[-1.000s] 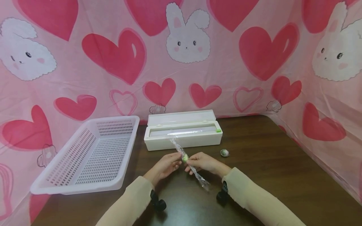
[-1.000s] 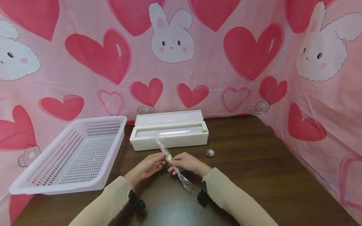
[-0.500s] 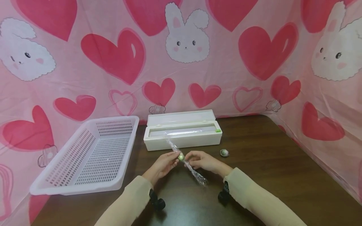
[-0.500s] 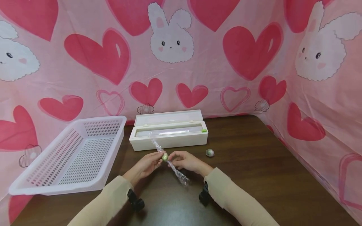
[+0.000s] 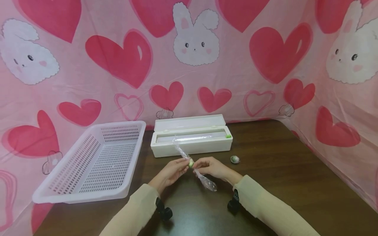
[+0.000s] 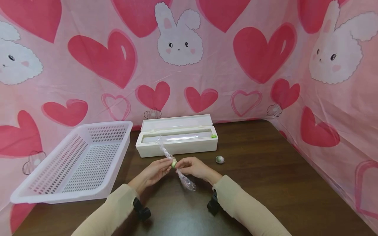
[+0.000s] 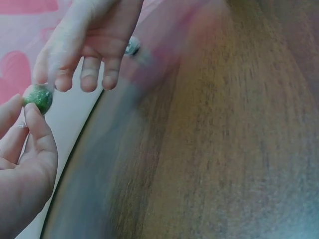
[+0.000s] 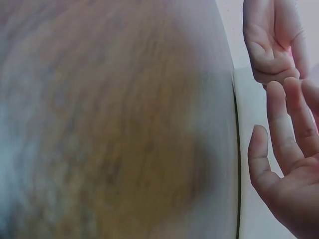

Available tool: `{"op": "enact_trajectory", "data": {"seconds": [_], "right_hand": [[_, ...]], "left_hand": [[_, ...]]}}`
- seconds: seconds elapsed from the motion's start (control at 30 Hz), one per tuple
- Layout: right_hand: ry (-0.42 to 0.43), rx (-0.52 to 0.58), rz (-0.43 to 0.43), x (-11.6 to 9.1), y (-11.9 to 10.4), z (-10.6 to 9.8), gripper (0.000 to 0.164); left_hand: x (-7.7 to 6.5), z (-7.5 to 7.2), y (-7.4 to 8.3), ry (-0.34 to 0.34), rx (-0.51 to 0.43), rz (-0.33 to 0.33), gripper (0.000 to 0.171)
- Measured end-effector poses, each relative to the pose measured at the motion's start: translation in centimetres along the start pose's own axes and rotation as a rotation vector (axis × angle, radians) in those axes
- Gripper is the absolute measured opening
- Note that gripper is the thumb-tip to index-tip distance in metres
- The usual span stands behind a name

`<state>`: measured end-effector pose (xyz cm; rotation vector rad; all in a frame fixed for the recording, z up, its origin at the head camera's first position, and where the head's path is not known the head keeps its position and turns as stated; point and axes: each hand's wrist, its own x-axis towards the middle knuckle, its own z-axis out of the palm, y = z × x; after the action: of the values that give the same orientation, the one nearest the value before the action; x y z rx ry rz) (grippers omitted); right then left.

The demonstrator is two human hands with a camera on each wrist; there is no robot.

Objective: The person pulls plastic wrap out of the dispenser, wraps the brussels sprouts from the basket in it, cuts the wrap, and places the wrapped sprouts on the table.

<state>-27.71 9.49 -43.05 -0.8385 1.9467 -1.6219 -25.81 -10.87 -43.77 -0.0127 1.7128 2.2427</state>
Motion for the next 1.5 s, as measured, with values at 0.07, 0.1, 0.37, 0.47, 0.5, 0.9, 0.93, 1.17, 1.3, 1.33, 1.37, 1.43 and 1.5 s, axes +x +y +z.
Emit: {"op": "enact_trajectory", "data": {"seconds": [0.07,0.1,0.37,0.47,0.5,0.9,0.93,1.17,1.3,1.33,1.37,1.43,1.5], "right_hand": [[0.030,-0.024,0.012,0.0,-0.2,0.1,0.024],[0.050,-0.033,0.017,0.0,-0.3,0.2,0.024],[0.217,-0.008,0.045,0.4,-0.6,1.1,0.018],[0.255,0.042,0.046,0.6,-0.5,1.5,0.019],[0.263,0.058,0.047,0.7,-0.5,1.6,0.019],[0.292,0.249,0.098,1.3,-0.3,2.5,0.019],[0.292,0.248,0.100,1.3,-0.4,2.5,0.019],[0.305,0.234,0.113,1.2,-0.6,2.3,0.020],[0.308,0.236,0.117,1.2,-0.5,2.4,0.020],[0.306,0.236,0.116,1.2,-0.5,2.4,0.020],[0.305,0.236,0.115,1.2,-0.5,2.4,0.021],[0.300,0.238,0.113,1.1,-0.5,2.4,0.022],[0.288,0.242,0.113,1.1,-0.5,2.4,0.023]], "left_hand": [[0.0,0.1,0.0,-0.005,0.007,0.011,0.033],[0.0,0.1,-0.1,-0.004,0.012,0.016,0.033],[-0.3,0.7,0.4,0.031,0.037,0.028,0.026],[-0.3,0.9,0.5,0.055,0.035,0.035,0.023],[-0.3,1.0,0.5,0.060,0.034,0.037,0.023],[-0.5,0.6,0.3,-0.060,0.008,0.079,0.023],[-0.5,0.5,0.4,-0.065,0.004,0.081,0.023],[-0.3,0.9,0.2,-0.015,0.098,0.101,0.035],[-0.2,1.0,0.0,0.031,0.113,0.121,0.035],[-0.3,1.0,0.0,0.040,0.108,0.126,0.034],[-0.3,1.1,0.0,0.046,0.100,0.131,0.034],[-0.4,1.1,-0.1,0.060,0.083,0.135,0.032],[-0.4,1.1,-0.1,0.075,0.073,0.138,0.028]]}}
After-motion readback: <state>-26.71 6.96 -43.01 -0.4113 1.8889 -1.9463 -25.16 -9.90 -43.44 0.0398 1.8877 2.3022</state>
